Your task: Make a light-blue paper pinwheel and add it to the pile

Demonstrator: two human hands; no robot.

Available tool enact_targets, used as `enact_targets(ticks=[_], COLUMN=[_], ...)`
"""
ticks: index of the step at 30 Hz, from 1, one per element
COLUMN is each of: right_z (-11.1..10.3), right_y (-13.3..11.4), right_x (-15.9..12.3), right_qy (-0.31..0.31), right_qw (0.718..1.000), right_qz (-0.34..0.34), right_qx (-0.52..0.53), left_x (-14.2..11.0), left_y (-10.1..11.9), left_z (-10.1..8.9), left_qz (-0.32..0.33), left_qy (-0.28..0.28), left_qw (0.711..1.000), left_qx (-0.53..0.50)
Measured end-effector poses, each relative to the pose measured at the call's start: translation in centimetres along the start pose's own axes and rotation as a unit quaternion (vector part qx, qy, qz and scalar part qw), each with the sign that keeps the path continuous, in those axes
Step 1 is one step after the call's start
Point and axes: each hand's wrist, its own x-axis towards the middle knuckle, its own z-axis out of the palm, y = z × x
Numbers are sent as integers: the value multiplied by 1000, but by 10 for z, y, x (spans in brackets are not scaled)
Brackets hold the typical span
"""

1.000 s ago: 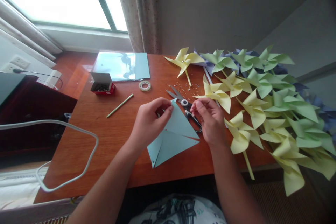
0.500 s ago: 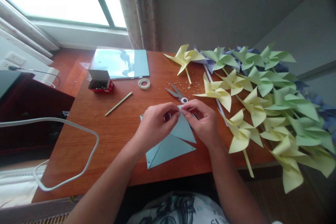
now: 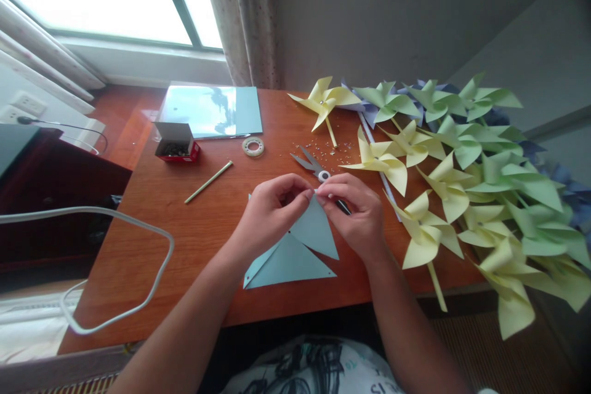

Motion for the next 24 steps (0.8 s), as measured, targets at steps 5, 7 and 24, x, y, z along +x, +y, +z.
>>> enact_targets(ticks=[5,7,24], right_z=[1,1,3], right_y=[1,1,3], right_x=[-1,-1,0], right_qy=[18,19,16], right_qw=[999,998,999], right_qz=[34,43,-41], right_qx=[23,45,-7], left_x=[-1,-1,0], left_y=[-3,-5,4], left_z=[-1,0,1], left_qz=[12,20,-20], left_qy=[-6,-13,7], left_qw=[999,998,999], left_qx=[33,51,-39])
